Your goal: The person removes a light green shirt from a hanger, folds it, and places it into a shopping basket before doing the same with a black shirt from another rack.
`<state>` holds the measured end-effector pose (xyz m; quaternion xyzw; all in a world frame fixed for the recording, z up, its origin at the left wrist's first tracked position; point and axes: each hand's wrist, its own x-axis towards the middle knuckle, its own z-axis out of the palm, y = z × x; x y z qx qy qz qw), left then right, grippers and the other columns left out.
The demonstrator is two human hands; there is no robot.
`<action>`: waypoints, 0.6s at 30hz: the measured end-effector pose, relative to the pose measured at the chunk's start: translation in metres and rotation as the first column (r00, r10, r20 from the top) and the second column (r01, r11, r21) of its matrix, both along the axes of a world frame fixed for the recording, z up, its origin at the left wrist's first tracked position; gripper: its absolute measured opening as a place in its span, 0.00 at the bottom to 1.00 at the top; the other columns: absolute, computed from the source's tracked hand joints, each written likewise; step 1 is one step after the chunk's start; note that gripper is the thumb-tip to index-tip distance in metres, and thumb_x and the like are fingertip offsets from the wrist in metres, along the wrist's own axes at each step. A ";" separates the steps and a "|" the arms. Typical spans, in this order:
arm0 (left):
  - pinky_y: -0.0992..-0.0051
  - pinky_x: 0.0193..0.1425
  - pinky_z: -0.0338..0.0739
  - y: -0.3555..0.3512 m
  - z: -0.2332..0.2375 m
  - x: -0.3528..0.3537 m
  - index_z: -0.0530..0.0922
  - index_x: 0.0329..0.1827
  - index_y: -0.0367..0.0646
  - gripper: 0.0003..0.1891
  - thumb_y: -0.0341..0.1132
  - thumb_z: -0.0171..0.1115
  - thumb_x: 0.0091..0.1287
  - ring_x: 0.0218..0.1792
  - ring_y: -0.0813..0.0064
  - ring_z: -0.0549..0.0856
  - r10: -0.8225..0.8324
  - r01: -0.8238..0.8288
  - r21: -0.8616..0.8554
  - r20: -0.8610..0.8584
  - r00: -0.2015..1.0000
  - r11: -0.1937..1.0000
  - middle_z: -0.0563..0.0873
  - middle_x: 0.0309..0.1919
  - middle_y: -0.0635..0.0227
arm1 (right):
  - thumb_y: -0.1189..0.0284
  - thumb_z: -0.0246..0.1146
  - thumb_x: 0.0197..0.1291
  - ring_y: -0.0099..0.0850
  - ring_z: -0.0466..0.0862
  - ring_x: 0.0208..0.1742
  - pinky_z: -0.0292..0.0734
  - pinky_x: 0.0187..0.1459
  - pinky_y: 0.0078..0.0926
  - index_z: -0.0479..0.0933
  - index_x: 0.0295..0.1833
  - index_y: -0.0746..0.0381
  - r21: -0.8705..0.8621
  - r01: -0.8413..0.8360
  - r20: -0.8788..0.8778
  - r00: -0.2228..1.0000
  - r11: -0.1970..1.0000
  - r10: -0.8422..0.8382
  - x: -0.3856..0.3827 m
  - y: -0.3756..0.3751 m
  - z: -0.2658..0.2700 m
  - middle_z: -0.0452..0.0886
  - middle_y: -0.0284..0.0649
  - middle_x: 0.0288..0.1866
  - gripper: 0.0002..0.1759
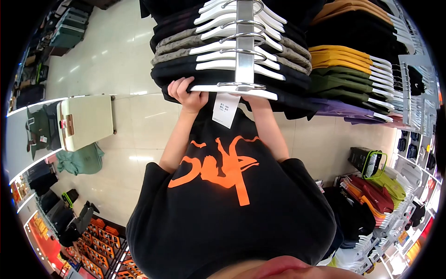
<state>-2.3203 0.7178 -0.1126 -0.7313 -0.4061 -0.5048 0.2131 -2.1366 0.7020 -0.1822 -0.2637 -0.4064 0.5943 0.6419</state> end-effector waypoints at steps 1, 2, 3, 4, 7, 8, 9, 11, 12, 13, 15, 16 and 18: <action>0.62 0.50 0.59 0.000 0.000 0.000 0.69 0.16 0.46 0.07 0.34 0.59 0.42 0.40 0.65 0.71 -0.008 0.008 -0.006 0.000 1.000 1.000 0.73 0.38 0.67 | 0.69 0.52 0.59 0.30 0.66 0.57 0.61 0.58 0.24 0.58 0.61 0.65 -0.020 -0.096 -0.195 0.977 0.995 0.091 0.001 0.002 -0.005 0.65 0.42 0.59 0.25; 0.62 0.50 0.59 0.000 0.000 -0.001 0.69 0.16 0.46 0.07 0.34 0.59 0.42 0.40 0.65 0.71 -0.018 0.018 -0.011 -0.002 1.000 1.000 0.73 0.37 0.67 | 0.69 0.52 0.60 0.30 0.65 0.58 0.59 0.60 0.24 0.58 0.61 0.65 -0.033 -0.189 -0.375 0.913 0.981 0.163 0.003 0.004 -0.009 0.64 0.42 0.60 0.24; 0.61 0.50 0.59 0.000 0.000 -0.001 0.71 0.17 0.45 0.06 0.34 0.59 0.42 0.41 0.64 0.71 -0.018 0.018 -0.016 -0.010 1.000 1.000 0.72 0.37 0.67 | 0.69 0.51 0.60 0.30 0.66 0.58 0.59 0.60 0.24 0.58 0.61 0.65 0.020 -0.259 -0.476 0.847 0.966 0.237 0.003 0.006 -0.004 0.64 0.42 0.60 0.24; 0.61 0.50 0.59 0.001 0.001 -0.001 0.72 0.18 0.45 0.05 0.34 0.59 0.42 0.41 0.64 0.70 -0.021 0.021 -0.020 -0.019 1.000 1.000 0.72 0.37 0.67 | 0.68 0.50 0.61 0.30 0.66 0.58 0.60 0.59 0.24 0.59 0.61 0.65 0.057 -0.244 -0.500 0.833 0.968 0.239 0.002 0.007 0.001 0.65 0.42 0.60 0.24; 0.61 0.50 0.59 0.005 0.002 0.001 0.76 0.22 0.43 0.06 0.34 0.59 0.42 0.42 0.63 0.68 -0.033 0.033 -0.017 -0.031 0.999 0.999 0.71 0.37 0.65 | 0.65 0.47 0.62 0.30 0.68 0.57 0.63 0.58 0.25 0.60 0.60 0.63 0.126 -0.057 -0.369 0.924 0.990 0.100 -0.003 0.004 0.038 0.66 0.41 0.59 0.23; 0.60 0.51 0.58 0.006 0.001 0.002 0.76 0.24 0.42 0.07 0.34 0.59 0.42 0.42 0.62 0.68 -0.035 0.035 -0.016 -0.031 0.999 0.999 0.70 0.37 0.64 | 0.64 0.47 0.63 0.30 0.69 0.57 0.64 0.57 0.25 0.60 0.60 0.63 0.146 0.097 -0.176 0.982 0.985 -0.071 -0.004 0.002 0.053 0.66 0.41 0.59 0.23; 0.58 0.51 0.59 0.006 -0.001 0.002 0.77 0.25 0.41 0.08 0.34 0.59 0.42 0.43 0.59 0.66 -0.029 0.027 -0.031 -0.058 0.998 0.999 0.69 0.38 0.61 | 0.63 0.45 0.63 0.31 0.69 0.57 0.64 0.57 0.26 0.60 0.60 0.62 0.172 0.028 -0.358 0.933 0.985 0.036 -0.002 0.005 0.057 0.67 0.41 0.59 0.22; 0.57 0.51 0.59 0.007 -0.004 0.003 0.77 0.25 0.41 0.08 0.34 0.59 0.42 0.43 0.58 0.66 -0.037 0.036 -0.020 -0.050 0.998 0.999 0.68 0.38 0.60 | 0.63 0.44 0.64 0.31 0.68 0.57 0.64 0.58 0.26 0.60 0.60 0.62 0.175 -0.017 -0.464 0.881 0.984 0.098 0.001 0.007 0.055 0.66 0.41 0.59 0.22; 0.56 0.52 0.59 0.008 -0.006 0.002 0.77 0.25 0.41 0.08 0.34 0.59 0.42 0.43 0.57 0.66 -0.040 0.040 -0.017 -0.046 0.998 0.999 0.68 0.38 0.59 | 0.63 0.44 0.64 0.31 0.68 0.58 0.64 0.58 0.26 0.60 0.60 0.62 0.177 -0.040 -0.514 0.848 0.983 0.127 0.002 0.008 0.053 0.66 0.41 0.59 0.22; 0.62 0.49 0.60 0.009 0.000 0.008 0.69 0.15 0.48 0.06 0.33 0.59 0.41 0.41 0.64 0.70 -0.033 0.032 0.028 0.041 0.999 0.999 0.73 0.38 0.69 | 0.63 0.44 0.64 0.31 0.68 0.57 0.64 0.57 0.27 0.60 0.60 0.62 0.113 0.102 -0.238 0.969 0.988 -0.073 0.002 0.008 0.039 0.67 0.41 0.59 0.22; 0.62 0.49 0.60 0.008 0.003 0.007 0.69 0.15 0.48 0.06 0.33 0.59 0.41 0.41 0.64 0.71 -0.041 0.040 0.029 0.044 0.998 0.999 0.73 0.38 0.69 | 0.64 0.45 0.64 0.31 0.69 0.56 0.65 0.56 0.27 0.61 0.60 0.62 0.034 0.064 -0.228 0.972 0.997 -0.054 0.002 0.009 0.027 0.67 0.41 0.58 0.21; 0.62 0.49 0.60 0.006 0.003 0.007 0.69 0.15 0.48 0.06 0.32 0.59 0.41 0.41 0.64 0.71 -0.043 0.042 0.030 0.046 0.998 0.999 0.73 0.38 0.69 | 0.65 0.45 0.64 0.31 0.69 0.55 0.65 0.56 0.26 0.61 0.60 0.63 -0.005 0.005 -0.321 0.947 1.000 -0.007 0.003 0.008 0.028 0.67 0.42 0.58 0.21; 0.63 0.49 0.60 0.003 0.004 0.007 0.69 0.15 0.49 0.06 0.32 0.58 0.40 0.41 0.64 0.72 -0.035 0.034 0.026 0.044 0.998 0.999 0.74 0.38 0.69 | 0.67 0.50 0.61 0.31 0.69 0.55 0.64 0.56 0.28 0.61 0.59 0.64 -0.043 0.074 -0.050 0.996 0.996 -0.076 0.003 0.003 0.033 0.67 0.42 0.58 0.22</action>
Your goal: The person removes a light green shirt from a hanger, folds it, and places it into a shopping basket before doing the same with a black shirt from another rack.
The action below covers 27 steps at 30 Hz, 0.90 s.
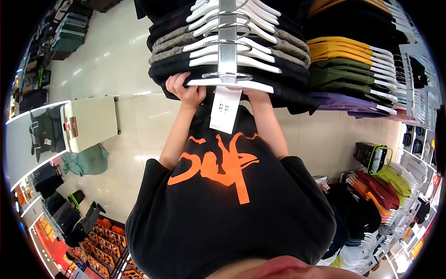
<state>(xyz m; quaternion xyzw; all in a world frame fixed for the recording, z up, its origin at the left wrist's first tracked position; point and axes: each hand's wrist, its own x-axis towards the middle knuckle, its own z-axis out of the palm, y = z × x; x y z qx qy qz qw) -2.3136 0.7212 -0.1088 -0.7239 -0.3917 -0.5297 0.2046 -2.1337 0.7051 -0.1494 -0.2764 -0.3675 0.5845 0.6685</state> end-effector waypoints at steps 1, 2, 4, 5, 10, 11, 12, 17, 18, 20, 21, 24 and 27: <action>0.63 0.49 0.60 -0.001 0.001 0.000 0.69 0.15 0.49 0.06 0.32 0.58 0.40 0.41 0.64 0.72 0.004 -0.004 0.001 0.002 1.000 1.000 0.74 0.38 0.69 | 0.68 0.52 0.59 0.31 0.69 0.55 0.64 0.56 0.28 0.61 0.59 0.64 -0.023 0.028 0.136 0.990 0.999 -0.025 0.000 -0.002 0.004 0.67 0.42 0.58 0.23; 0.63 0.49 0.60 -0.003 0.001 0.000 0.69 0.14 0.49 0.06 0.32 0.58 0.40 0.41 0.65 0.72 0.007 -0.007 0.003 0.003 1.000 1.000 0.74 0.38 0.69 | 0.67 0.54 0.57 0.31 0.69 0.50 0.65 0.54 0.29 0.62 0.57 0.64 -0.062 0.016 0.125 0.992 0.998 -0.008 -0.001 -0.002 -0.002 0.68 0.42 0.54 0.23; 0.58 0.52 0.59 -0.006 -0.007 -0.009 0.78 0.22 0.48 0.04 0.33 0.61 0.41 0.45 0.58 0.65 -0.004 -0.004 -0.069 -0.111 0.994 0.998 0.68 0.39 0.63 | 0.64 0.56 0.52 0.29 0.68 0.42 0.68 0.49 0.31 0.64 0.54 0.64 -0.140 -0.010 0.099 0.995 0.990 0.024 -0.002 -0.001 -0.012 0.69 0.42 0.46 0.25; 0.58 0.52 0.59 -0.007 -0.007 -0.010 0.78 0.22 0.49 0.05 0.33 0.61 0.41 0.46 0.58 0.65 -0.003 -0.005 -0.072 -0.114 0.993 0.997 0.68 0.40 0.63 | 0.58 0.48 0.57 0.28 0.68 0.30 0.71 0.42 0.34 0.68 0.49 0.62 -0.184 -0.029 0.115 0.992 0.983 0.051 -0.001 0.006 -0.039 0.72 0.41 0.35 0.21; 0.58 0.52 0.59 -0.007 -0.008 -0.010 0.78 0.25 0.48 0.06 0.34 0.61 0.41 0.45 0.59 0.67 0.001 -0.008 -0.062 -0.113 0.994 0.998 0.70 0.43 0.62 | 0.51 0.40 0.60 0.24 0.61 0.13 0.70 0.23 0.33 0.72 0.37 0.60 -0.254 -0.070 0.030 0.996 0.965 0.080 -0.007 0.004 -0.016 0.63 0.34 0.14 0.24; 0.58 0.52 0.59 -0.007 -0.009 -0.011 0.78 0.25 0.48 0.06 0.34 0.61 0.42 0.45 0.60 0.67 0.000 -0.008 -0.066 -0.116 0.993 0.998 0.70 0.44 0.62 | 0.53 0.42 0.59 0.24 0.62 0.14 0.68 0.21 0.29 0.71 0.38 0.60 -0.240 -0.130 -0.067 0.991 0.962 0.117 -0.007 0.003 -0.016 0.64 0.34 0.15 0.22; 0.58 0.51 0.59 -0.007 -0.010 -0.012 0.78 0.25 0.48 0.07 0.34 0.61 0.42 0.45 0.60 0.68 -0.001 -0.008 -0.070 -0.120 0.993 0.998 0.70 0.45 0.62 | 0.56 0.44 0.59 0.24 0.63 0.15 0.67 0.19 0.25 0.71 0.39 0.60 -0.225 -0.188 -0.160 0.975 0.956 0.154 -0.008 0.002 -0.013 0.64 0.34 0.17 0.19; 0.57 0.60 0.52 -0.025 0.014 -0.006 0.76 0.22 0.49 0.04 0.32 0.61 0.42 0.52 0.56 0.68 -0.010 0.013 -0.219 0.018 1.000 0.976 0.70 0.46 0.63 | 0.74 0.60 0.48 0.27 0.74 0.29 0.74 0.28 0.23 0.68 0.50 0.63 0.075 -0.529 -0.382 0.768 0.845 0.514 0.004 0.006 -0.005 0.74 0.38 0.33 0.21; 0.57 0.61 0.51 -0.037 0.024 -0.001 0.75 0.20 0.50 0.04 0.31 0.61 0.42 0.53 0.56 0.68 0.005 0.015 -0.272 0.073 0.997 0.962 0.71 0.46 0.64 | 0.76 0.60 0.47 0.26 0.75 0.28 0.73 0.27 0.22 0.68 0.51 0.63 0.092 -0.550 -0.421 0.734 0.830 0.533 0.002 0.006 -0.002 0.75 0.38 0.33 0.21; 0.53 0.64 0.45 -0.067 0.036 0.005 0.77 0.26 0.51 0.07 0.30 0.62 0.43 0.57 0.54 0.64 -0.061 0.138 -0.351 0.220 0.974 0.926 0.67 0.48 0.62 | 0.78 0.60 0.48 0.26 0.75 0.25 0.71 0.22 0.20 0.69 0.50 0.62 0.073 -0.563 -0.506 0.690 0.823 0.517 -0.007 0.003 0.007 0.75 0.37 0.31 0.20; 0.54 0.61 0.52 -0.081 0.041 0.008 0.78 0.29 0.49 0.09 0.31 0.63 0.42 0.54 0.55 0.66 -0.112 0.216 -0.371 0.281 0.953 0.903 0.68 0.45 0.62 | 0.78 0.59 0.49 0.26 0.75 0.24 0.71 0.21 0.19 0.69 0.49 0.62 -0.013 -0.526 -0.502 0.738 0.850 0.450 -0.010 -0.001 0.013 0.75 0.37 0.30 0.18; 0.65 0.56 0.63 -0.109 0.054 0.006 0.71 0.47 0.43 0.27 0.36 0.68 0.41 0.52 0.58 0.67 -0.324 0.399 -0.612 0.236 0.916 0.683 0.65 0.48 0.57 | 0.74 0.56 0.53 0.27 0.76 0.27 0.73 0.24 0.21 0.70 0.49 0.61 -0.247 -0.365 -0.391 0.885 0.898 0.252 -0.013 -0.007 0.015 0.76 0.38 0.33 0.16; 0.65 0.55 0.65 -0.106 0.067 0.011 0.53 0.62 0.38 0.46 0.39 0.70 0.41 0.51 0.54 0.67 -0.304 0.352 -0.862 0.247 0.920 0.365 0.61 0.54 0.52 | 0.69 0.51 0.59 0.30 0.78 0.38 0.77 0.36 0.27 0.70 0.52 0.61 -0.049 -0.383 -0.513 0.802 0.923 0.305 -0.013 -0.001 -0.012 0.77 0.42 0.43 0.16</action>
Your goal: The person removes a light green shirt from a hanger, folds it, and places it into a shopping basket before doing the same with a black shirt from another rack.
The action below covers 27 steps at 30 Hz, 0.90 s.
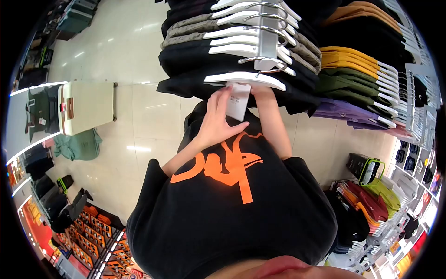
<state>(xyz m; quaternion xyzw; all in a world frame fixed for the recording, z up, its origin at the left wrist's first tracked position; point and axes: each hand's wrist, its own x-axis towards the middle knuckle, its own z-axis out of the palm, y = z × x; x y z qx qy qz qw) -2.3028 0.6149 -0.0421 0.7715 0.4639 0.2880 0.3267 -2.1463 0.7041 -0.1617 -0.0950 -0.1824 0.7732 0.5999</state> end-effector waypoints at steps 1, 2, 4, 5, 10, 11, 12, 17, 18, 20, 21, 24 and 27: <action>0.66 0.55 0.66 -0.003 -0.011 0.000 0.52 0.63 0.38 0.46 0.38 0.70 0.43 0.53 0.55 0.66 0.047 -0.019 -0.171 0.161 0.986 0.985 0.60 0.53 0.52 | 0.68 0.50 0.60 0.31 0.78 0.38 0.76 0.36 0.27 0.70 0.52 0.61 -0.039 0.004 0.033 0.999 0.999 -0.003 -0.001 0.000 -0.003 0.77 0.42 0.43 0.16; 0.66 0.55 0.66 -0.006 -0.015 0.001 0.51 0.63 0.38 0.45 0.38 0.69 0.43 0.53 0.55 0.65 0.091 -0.063 -0.172 0.157 0.983 0.983 0.59 0.53 0.52 | 0.67 0.48 0.60 0.31 0.77 0.37 0.76 0.37 0.28 0.70 0.51 0.61 -0.079 0.008 0.065 0.998 0.997 -0.003 -0.003 0.001 -0.006 0.77 0.41 0.42 0.16; 0.66 0.55 0.66 -0.006 -0.015 0.001 0.51 0.63 0.38 0.44 0.37 0.68 0.44 0.53 0.54 0.65 0.148 -0.123 -0.180 0.129 0.981 0.976 0.58 0.53 0.52 | 0.66 0.47 0.61 0.31 0.77 0.37 0.75 0.37 0.29 0.70 0.50 0.61 -0.345 0.181 0.387 0.921 0.921 -0.036 -0.014 -0.003 0.025 0.77 0.41 0.41 0.16; 0.66 0.55 0.66 -0.004 -0.012 0.002 0.51 0.63 0.39 0.44 0.36 0.68 0.44 0.53 0.54 0.65 0.164 -0.142 -0.189 0.106 0.981 0.972 0.57 0.53 0.52 | 0.67 0.48 0.60 0.31 0.77 0.36 0.75 0.37 0.29 0.71 0.49 0.61 -0.387 0.249 0.457 0.888 0.888 -0.050 -0.015 -0.004 0.020 0.77 0.41 0.40 0.15; 0.67 0.53 0.69 -0.005 -0.006 0.007 0.52 0.63 0.42 0.40 0.33 0.64 0.48 0.50 0.56 0.68 0.140 -0.134 -0.090 0.073 0.987 0.987 0.55 0.55 0.53 | 0.72 0.57 0.53 0.33 0.77 0.38 0.75 0.40 0.30 0.73 0.44 0.64 -0.293 0.341 0.643 0.762 0.893 -0.080 -0.010 -0.009 -0.011 0.77 0.42 0.39 0.12; 0.67 0.52 0.70 -0.004 -0.010 0.006 0.52 0.63 0.42 0.39 0.32 0.63 0.48 0.49 0.57 0.69 0.127 -0.075 -0.215 0.237 0.963 0.974 0.55 0.56 0.55 | 0.72 0.58 0.52 0.33 0.77 0.40 0.74 0.42 0.30 0.73 0.43 0.64 -0.211 0.321 0.679 0.728 0.923 -0.098 -0.007 -0.010 -0.018 0.77 0.42 0.40 0.12; 0.67 0.52 0.70 -0.002 -0.015 0.004 0.52 0.63 0.42 0.38 0.30 0.63 0.49 0.48 0.58 0.71 0.131 0.005 -0.326 0.394 0.910 0.945 0.55 0.56 0.56 | 0.73 0.57 0.53 0.33 0.76 0.41 0.73 0.44 0.29 0.72 0.45 0.62 -0.003 0.268 0.825 0.545 0.963 -0.149 -0.001 -0.009 -0.045 0.76 0.41 0.41 0.12; 0.63 0.52 0.70 0.002 -0.014 -0.005 0.52 0.64 0.45 0.31 0.37 0.52 0.58 0.50 0.57 0.73 0.456 0.608 -0.516 0.849 0.268 0.604 0.58 0.58 0.57 | 0.76 0.56 0.54 0.32 0.77 0.39 0.75 0.38 0.28 0.73 0.42 0.65 -0.252 0.188 0.666 0.745 0.949 0.029 -0.005 -0.007 -0.017 0.77 0.44 0.40 0.09; 0.59 0.55 0.67 0.003 -0.019 -0.009 0.53 0.64 0.42 0.29 0.42 0.48 0.61 0.54 0.52 0.70 0.539 0.716 -0.471 0.828 0.156 0.516 0.60 0.59 0.55 | 0.75 0.55 0.55 0.30 0.78 0.35 0.77 0.33 0.25 0.74 0.41 0.66 -0.348 0.189 0.633 0.770 0.918 0.081 -0.013 -0.011 0.017 0.78 0.43 0.38 0.09; 0.55 0.59 0.63 0.003 -0.019 -0.011 0.55 0.63 0.39 0.29 0.47 0.43 0.63 0.59 0.48 0.64 0.711 0.828 -0.399 0.703 0.000 0.394 0.61 0.60 0.54 | 0.74 0.55 0.55 0.26 0.78 0.31 0.74 0.26 0.20 0.74 0.41 0.65 -0.345 0.075 0.713 0.669 0.936 0.209 -0.009 -0.012 0.029 0.78 0.40 0.35 0.09; 0.55 0.60 0.63 0.002 -0.015 -0.009 0.56 0.63 0.38 0.29 0.48 0.42 0.64 0.61 0.48 0.62 0.788 0.847 -0.392 0.614 -0.050 0.360 0.61 0.62 0.55 | 0.74 0.55 0.55 0.24 0.78 0.30 0.73 0.23 0.17 0.75 0.40 0.65 -0.349 0.018 0.748 0.608 0.937 0.267 -0.007 -0.013 0.031 0.79 0.38 0.33 0.09; 0.56 0.60 0.63 -0.001 -0.021 -0.007 0.53 0.65 0.40 0.30 0.49 0.42 0.64 0.62 0.48 0.61 0.805 0.887 -0.321 0.586 -0.090 0.333 0.57 0.64 0.57 | 0.71 0.57 0.53 0.22 0.78 0.28 0.71 0.21 0.16 0.75 0.43 0.64 -0.341 0.043 0.802 0.535 0.939 0.266 -0.007 -0.024 0.042 0.79 0.38 0.34 0.13; 0.57 0.59 0.65 -0.003 -0.026 -0.005 0.50 0.66 0.41 0.31 0.49 0.42 0.64 0.61 0.49 0.62 0.702 0.922 -0.150 0.694 -0.159 0.357 0.54 0.65 0.57 | 0.68 0.59 0.52 0.21 0.78 0.29 0.72 0.22 0.16 0.75 0.44 0.64 -0.337 -0.041 0.855 0.404 0.940 0.324 -0.010 -0.018 0.077 0.79 0.38 0.35 0.14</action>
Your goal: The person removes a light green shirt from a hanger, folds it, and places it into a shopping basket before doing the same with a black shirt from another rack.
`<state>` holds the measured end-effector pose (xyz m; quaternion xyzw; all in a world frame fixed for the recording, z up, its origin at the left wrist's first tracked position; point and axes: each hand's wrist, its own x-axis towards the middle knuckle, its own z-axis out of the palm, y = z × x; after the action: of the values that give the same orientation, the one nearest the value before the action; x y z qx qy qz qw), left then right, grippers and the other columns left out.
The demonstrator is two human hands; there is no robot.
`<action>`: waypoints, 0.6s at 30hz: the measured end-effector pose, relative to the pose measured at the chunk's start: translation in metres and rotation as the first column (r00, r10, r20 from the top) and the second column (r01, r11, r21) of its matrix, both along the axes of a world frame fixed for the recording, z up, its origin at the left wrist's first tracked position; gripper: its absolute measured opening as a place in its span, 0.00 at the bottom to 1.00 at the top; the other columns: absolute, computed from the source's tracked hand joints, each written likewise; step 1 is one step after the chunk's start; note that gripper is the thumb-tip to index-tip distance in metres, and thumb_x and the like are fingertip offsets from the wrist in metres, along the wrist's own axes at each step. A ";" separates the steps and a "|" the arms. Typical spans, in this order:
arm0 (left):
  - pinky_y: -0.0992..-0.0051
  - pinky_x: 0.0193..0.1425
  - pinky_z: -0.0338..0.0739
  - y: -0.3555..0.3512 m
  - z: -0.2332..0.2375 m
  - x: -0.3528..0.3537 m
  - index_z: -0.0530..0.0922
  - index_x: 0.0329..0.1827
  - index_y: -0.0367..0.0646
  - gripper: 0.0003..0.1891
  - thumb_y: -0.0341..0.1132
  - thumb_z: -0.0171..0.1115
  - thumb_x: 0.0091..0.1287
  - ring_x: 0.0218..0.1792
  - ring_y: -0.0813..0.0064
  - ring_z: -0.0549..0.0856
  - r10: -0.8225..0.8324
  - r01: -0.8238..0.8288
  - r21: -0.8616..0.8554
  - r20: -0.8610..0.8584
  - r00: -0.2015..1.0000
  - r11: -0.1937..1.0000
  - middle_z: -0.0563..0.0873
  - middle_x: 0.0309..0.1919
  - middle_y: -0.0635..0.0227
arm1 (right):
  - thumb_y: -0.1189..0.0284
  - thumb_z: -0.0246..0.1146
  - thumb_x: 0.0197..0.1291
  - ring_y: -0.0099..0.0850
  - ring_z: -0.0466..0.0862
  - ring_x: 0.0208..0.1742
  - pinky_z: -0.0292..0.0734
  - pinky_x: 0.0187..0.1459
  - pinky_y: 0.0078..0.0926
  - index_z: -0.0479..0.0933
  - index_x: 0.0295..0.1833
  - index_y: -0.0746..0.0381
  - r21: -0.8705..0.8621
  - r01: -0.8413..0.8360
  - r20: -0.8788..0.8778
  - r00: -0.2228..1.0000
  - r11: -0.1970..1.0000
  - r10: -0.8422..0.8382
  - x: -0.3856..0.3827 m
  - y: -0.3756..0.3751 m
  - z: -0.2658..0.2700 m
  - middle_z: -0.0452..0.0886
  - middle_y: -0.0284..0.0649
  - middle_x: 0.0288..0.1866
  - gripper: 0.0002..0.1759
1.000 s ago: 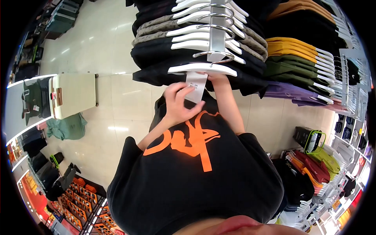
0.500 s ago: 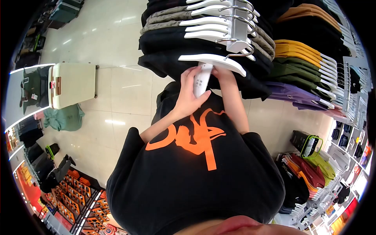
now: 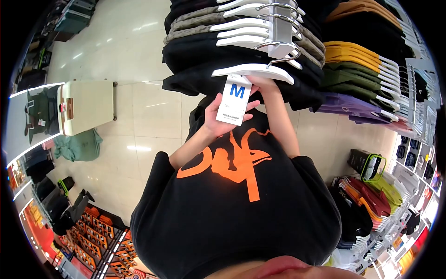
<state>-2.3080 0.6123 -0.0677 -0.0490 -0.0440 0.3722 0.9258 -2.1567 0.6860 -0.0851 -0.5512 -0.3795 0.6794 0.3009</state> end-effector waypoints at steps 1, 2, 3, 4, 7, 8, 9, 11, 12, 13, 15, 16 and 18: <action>0.57 0.58 0.66 0.000 -0.004 0.000 0.49 0.66 0.41 0.31 0.49 0.42 0.64 0.61 0.50 0.63 -0.026 0.026 0.024 0.011 1.000 0.999 0.53 0.66 0.57 | 0.67 0.59 0.52 0.20 0.78 0.28 0.71 0.21 0.15 0.76 0.43 0.63 0.015 -0.042 0.033 0.999 0.999 0.042 -0.001 0.001 0.005 0.79 0.38 0.35 0.14; 0.57 0.57 0.67 0.001 -0.010 -0.001 0.48 0.66 0.42 0.31 0.49 0.42 0.64 0.60 0.50 0.63 -0.052 0.051 0.048 0.021 0.998 0.998 0.51 0.66 0.57 | 0.68 0.59 0.51 0.21 0.79 0.28 0.72 0.22 0.14 0.76 0.44 0.64 0.069 -0.053 -0.129 0.990 0.996 0.062 0.002 0.000 0.000 0.79 0.39 0.35 0.15; 0.57 0.57 0.68 0.003 -0.012 -0.001 0.47 0.67 0.42 0.32 0.49 0.42 0.65 0.60 0.51 0.64 -0.079 0.076 0.073 0.030 0.996 0.994 0.50 0.66 0.57 | 0.69 0.60 0.50 0.21 0.79 0.28 0.73 0.22 0.13 0.75 0.44 0.64 0.124 -0.056 -0.285 0.954 0.991 0.090 0.007 -0.002 -0.006 0.80 0.39 0.34 0.15; 0.57 0.56 0.68 0.004 -0.012 -0.002 0.46 0.67 0.44 0.32 0.51 0.40 0.65 0.59 0.53 0.66 -0.030 0.074 0.218 -0.197 0.980 0.973 0.50 0.67 0.57 | 0.70 0.61 0.49 0.21 0.80 0.27 0.73 0.22 0.13 0.75 0.45 0.64 0.180 -0.049 -0.432 0.893 0.982 0.123 0.013 -0.002 -0.010 0.80 0.40 0.34 0.16; 0.51 0.57 0.64 0.005 -0.002 0.000 0.48 0.68 0.47 0.37 0.60 0.39 0.61 0.57 0.56 0.69 -0.005 0.057 0.180 -0.277 0.961 0.982 0.51 0.67 0.56 | 0.67 0.61 0.50 0.22 0.79 0.32 0.74 0.27 0.17 0.77 0.42 0.63 0.135 -0.105 -0.055 0.992 0.985 0.113 0.005 0.003 -0.010 0.80 0.38 0.35 0.15; 0.53 0.54 0.68 0.007 -0.002 -0.001 0.48 0.67 0.46 0.37 0.59 0.42 0.61 0.56 0.56 0.70 -0.003 0.049 0.160 -0.279 0.960 0.986 0.53 0.65 0.55 | 0.66 0.61 0.51 0.23 0.79 0.33 0.74 0.29 0.18 0.77 0.42 0.63 0.119 -0.093 0.128 0.989 0.988 0.078 -0.004 0.003 -0.003 0.80 0.38 0.35 0.14; 0.53 0.53 0.69 0.009 -0.005 -0.004 0.49 0.66 0.42 0.36 0.55 0.44 0.61 0.56 0.56 0.70 -0.008 0.071 0.183 -0.324 0.946 0.981 0.55 0.65 0.54 | 0.65 0.60 0.52 0.23 0.78 0.35 0.73 0.33 0.20 0.77 0.41 0.62 -0.047 -0.050 0.108 0.993 0.998 0.055 -0.006 0.001 0.008 0.80 0.37 0.35 0.14; 0.53 0.51 0.71 0.010 -0.013 -0.007 0.50 0.65 0.38 0.34 0.50 0.47 0.62 0.57 0.55 0.69 -0.026 0.081 0.162 -0.314 0.949 0.983 0.57 0.64 0.53 | 0.64 0.60 0.52 0.23 0.78 0.34 0.74 0.32 0.20 0.77 0.40 0.62 0.046 -0.065 0.110 0.992 0.997 0.059 -0.005 0.002 -0.012 0.80 0.37 0.34 0.14; 0.54 0.50 0.72 0.010 -0.015 -0.008 0.50 0.65 0.38 0.33 0.48 0.48 0.62 0.57 0.55 0.69 -0.038 0.071 0.120 -0.257 0.966 0.990 0.58 0.63 0.53 | 0.64 0.60 0.52 0.23 0.78 0.34 0.74 0.32 0.20 0.77 0.40 0.62 0.092 -0.072 0.112 0.992 0.993 0.061 -0.006 0.002 -0.015 0.79 0.37 0.34 0.14; 0.54 0.49 0.73 0.010 -0.016 -0.008 0.51 0.65 0.38 0.33 0.47 0.49 0.62 0.56 0.55 0.69 -0.047 0.063 0.076 -0.199 0.979 0.995 0.58 0.63 0.52 | 0.63 0.60 0.52 0.23 0.78 0.33 0.74 0.32 0.20 0.77 0.40 0.62 0.094 -0.082 0.111 0.991 0.992 0.071 -0.005 0.002 -0.017 0.79 0.37 0.34 0.15; 0.55 0.48 0.74 0.009 -0.014 -0.009 0.51 0.64 0.38 0.32 0.44 0.49 0.61 0.56 0.54 0.69 -0.046 0.064 0.072 -0.226 0.973 0.995 0.59 0.63 0.52 | 0.62 0.61 0.52 0.23 0.78 0.33 0.73 0.31 0.19 0.77 0.40 0.62 0.101 -0.103 0.112 0.990 0.990 0.091 -0.003 0.004 -0.014 0.79 0.37 0.34 0.16; 0.56 0.47 0.75 0.009 -0.013 -0.009 0.51 0.64 0.38 0.31 0.42 0.49 0.61 0.56 0.53 0.69 -0.045 0.063 0.070 -0.238 0.970 0.996 0.59 0.63 0.52 | 0.61 0.61 0.51 0.23 0.78 0.33 0.73 0.31 0.19 0.77 0.40 0.62 0.049 -0.112 0.095 0.990 0.993 0.107 -0.004 0.005 -0.002 0.79 0.38 0.34 0.16; 0.56 0.47 0.75 0.011 -0.006 -0.008 0.51 0.64 0.37 0.31 0.39 0.49 0.60 0.56 0.52 0.69 -0.058 0.077 0.064 -0.255 0.965 0.995 0.59 0.62 0.52 | 0.60 0.61 0.51 0.23 0.78 0.34 0.73 0.32 0.18 0.77 0.41 0.62 -0.056 -0.133 0.058 0.989 0.989 0.136 -0.007 0.004 0.020 0.79 0.38 0.35 0.18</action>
<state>-2.3163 0.6230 -0.0738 0.0312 0.0625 0.3417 0.9372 -2.1635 0.6902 -0.0648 -0.5526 -0.4073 0.6906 0.2280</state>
